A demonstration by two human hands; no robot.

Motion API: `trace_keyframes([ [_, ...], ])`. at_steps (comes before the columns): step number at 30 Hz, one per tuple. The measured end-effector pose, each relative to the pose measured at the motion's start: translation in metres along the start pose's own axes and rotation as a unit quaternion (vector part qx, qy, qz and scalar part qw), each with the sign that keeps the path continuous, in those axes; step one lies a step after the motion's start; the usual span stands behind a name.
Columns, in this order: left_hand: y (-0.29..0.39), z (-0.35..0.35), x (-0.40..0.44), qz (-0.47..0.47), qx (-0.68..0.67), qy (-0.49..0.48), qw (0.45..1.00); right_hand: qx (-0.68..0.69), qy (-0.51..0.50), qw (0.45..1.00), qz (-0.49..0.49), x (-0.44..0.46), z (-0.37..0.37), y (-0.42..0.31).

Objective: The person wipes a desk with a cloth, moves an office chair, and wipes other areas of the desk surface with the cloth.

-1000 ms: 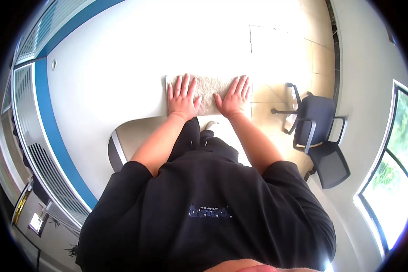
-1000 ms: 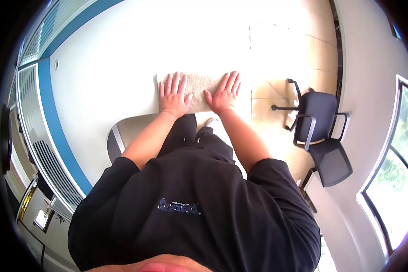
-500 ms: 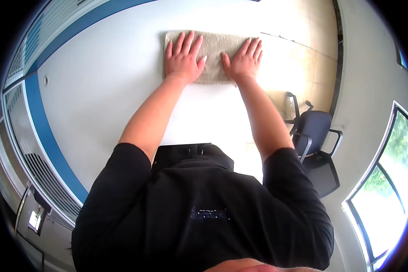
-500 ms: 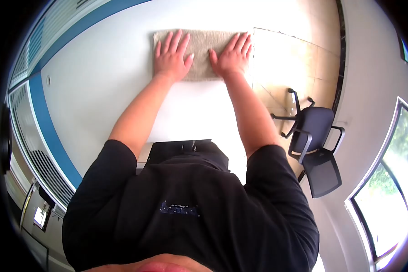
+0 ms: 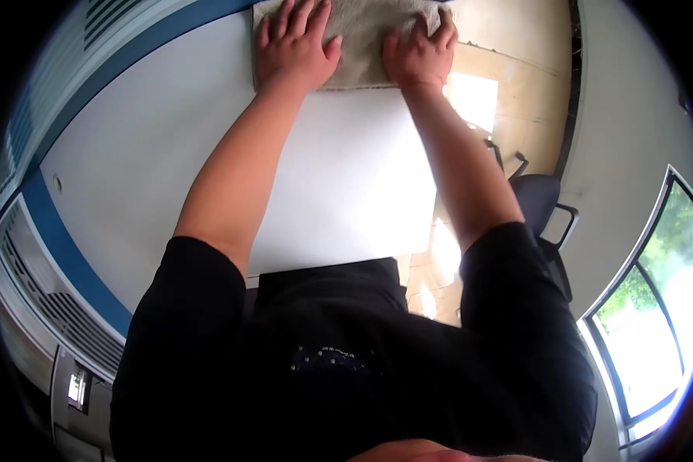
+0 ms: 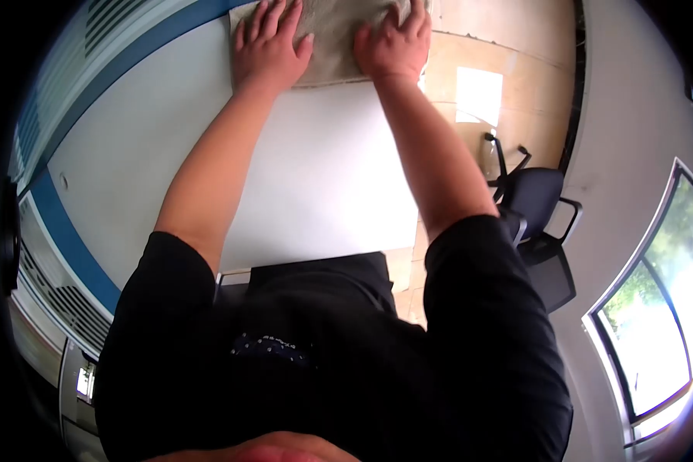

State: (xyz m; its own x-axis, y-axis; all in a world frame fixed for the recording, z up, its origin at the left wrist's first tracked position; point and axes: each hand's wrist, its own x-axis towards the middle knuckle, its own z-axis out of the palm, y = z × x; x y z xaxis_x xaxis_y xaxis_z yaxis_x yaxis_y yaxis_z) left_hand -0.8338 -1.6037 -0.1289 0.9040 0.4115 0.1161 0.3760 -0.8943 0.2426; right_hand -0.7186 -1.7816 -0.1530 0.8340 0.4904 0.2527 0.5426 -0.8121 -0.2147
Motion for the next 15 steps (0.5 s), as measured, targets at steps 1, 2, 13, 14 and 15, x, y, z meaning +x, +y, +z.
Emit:
trace_keyframes([
  [1,0.002,-0.003,0.001,-0.002,0.005,0.003,1.000,-0.010,-0.003,1.000,0.003,0.000,0.000,0.001],
  [2,0.000,-0.002,-0.004,-0.007,0.009,0.012,1.000,-0.016,-0.004,1.000,0.008,0.001,0.000,0.000],
  [13,-0.012,0.018,-0.011,-0.010,0.096,-0.024,0.995,0.031,0.041,0.996,-0.066,-0.003,-0.007,0.006],
  [14,-0.015,0.019,-0.011,-0.007,0.095,-0.017,0.995,0.063,0.065,0.991,-0.096,-0.009,-0.012,0.009],
  [15,-0.015,0.020,-0.011,-0.004,0.102,-0.010,0.995,0.141,0.089,0.982,-0.092,-0.016,-0.020,0.015],
])
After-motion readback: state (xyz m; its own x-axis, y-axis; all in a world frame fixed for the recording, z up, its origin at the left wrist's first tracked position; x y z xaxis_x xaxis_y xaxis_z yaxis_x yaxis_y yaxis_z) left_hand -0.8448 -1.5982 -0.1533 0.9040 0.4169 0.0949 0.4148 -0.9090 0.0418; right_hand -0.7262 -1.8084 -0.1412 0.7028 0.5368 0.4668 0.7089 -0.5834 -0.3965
